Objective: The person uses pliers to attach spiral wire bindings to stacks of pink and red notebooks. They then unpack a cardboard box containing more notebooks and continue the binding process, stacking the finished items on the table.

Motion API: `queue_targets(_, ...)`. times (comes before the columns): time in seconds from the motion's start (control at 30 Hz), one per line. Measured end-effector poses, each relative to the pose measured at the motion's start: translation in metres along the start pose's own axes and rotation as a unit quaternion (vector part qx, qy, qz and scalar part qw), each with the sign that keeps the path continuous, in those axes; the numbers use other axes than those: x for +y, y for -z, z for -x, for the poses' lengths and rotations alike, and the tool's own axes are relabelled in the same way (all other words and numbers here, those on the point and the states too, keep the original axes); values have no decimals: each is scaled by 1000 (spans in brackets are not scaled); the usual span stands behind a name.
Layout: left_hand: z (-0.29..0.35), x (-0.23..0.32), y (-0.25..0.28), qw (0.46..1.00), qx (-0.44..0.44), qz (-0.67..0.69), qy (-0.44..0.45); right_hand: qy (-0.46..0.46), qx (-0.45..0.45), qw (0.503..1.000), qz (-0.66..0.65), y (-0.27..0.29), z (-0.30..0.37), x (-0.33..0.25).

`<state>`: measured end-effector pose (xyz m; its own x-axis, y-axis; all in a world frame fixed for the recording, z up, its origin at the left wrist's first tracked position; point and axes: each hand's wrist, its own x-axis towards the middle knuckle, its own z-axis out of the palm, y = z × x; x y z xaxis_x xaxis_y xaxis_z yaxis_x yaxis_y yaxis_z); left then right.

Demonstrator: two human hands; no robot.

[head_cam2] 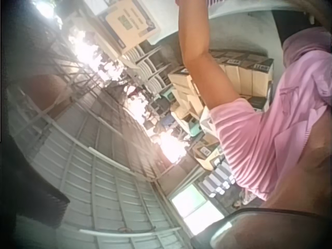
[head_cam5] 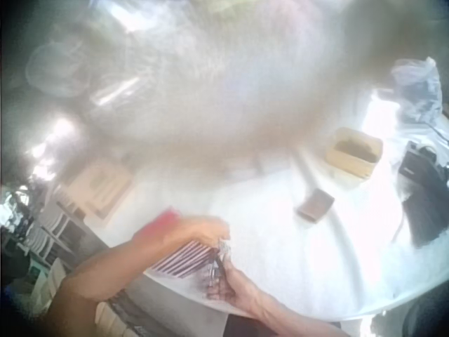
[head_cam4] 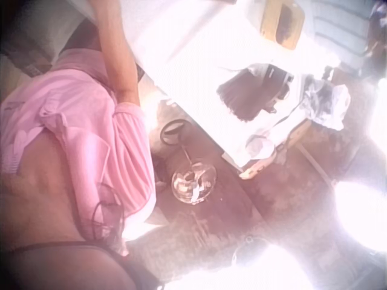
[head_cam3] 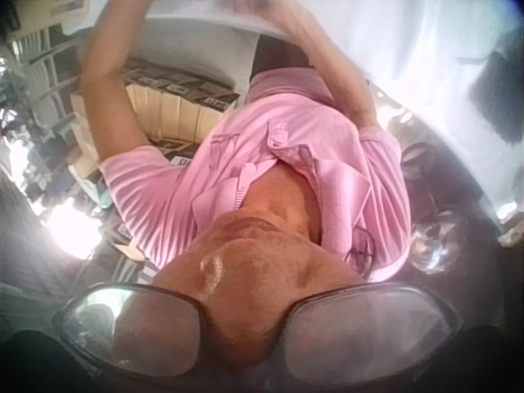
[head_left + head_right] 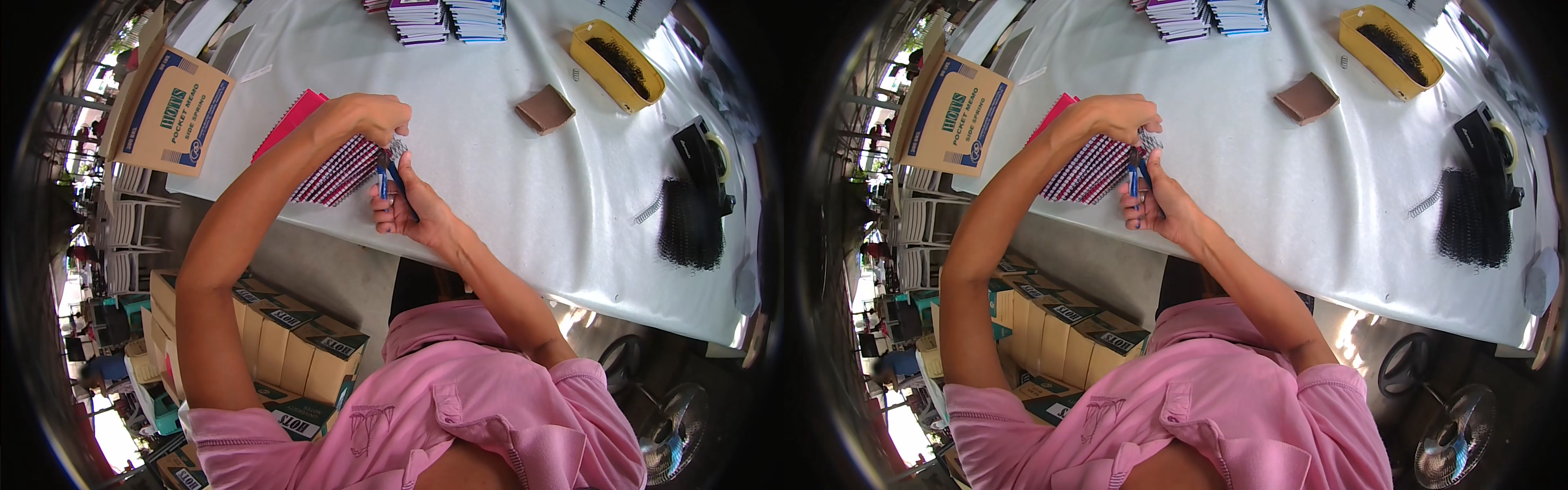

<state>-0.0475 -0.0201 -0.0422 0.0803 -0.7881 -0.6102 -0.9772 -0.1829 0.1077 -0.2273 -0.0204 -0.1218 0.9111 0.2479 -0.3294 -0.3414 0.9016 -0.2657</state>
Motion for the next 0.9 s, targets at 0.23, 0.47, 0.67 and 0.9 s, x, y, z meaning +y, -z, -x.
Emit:
queue_targets(0.23,1,11,-9,999,21,-4,32,-26,0,999,30,6,6,11)
queue_targets(0.47,3,17,-3,999,-3,1,37,-13,69,997,36,2,1,6)
queue_targets(0.67,4,42,4,993,-15,-97,64,-73,-247,958,-125,53,-21,4)
queue_targets(0.9,4,23,-15,996,75,-35,35,-29,111,993,-6,-10,8,3)
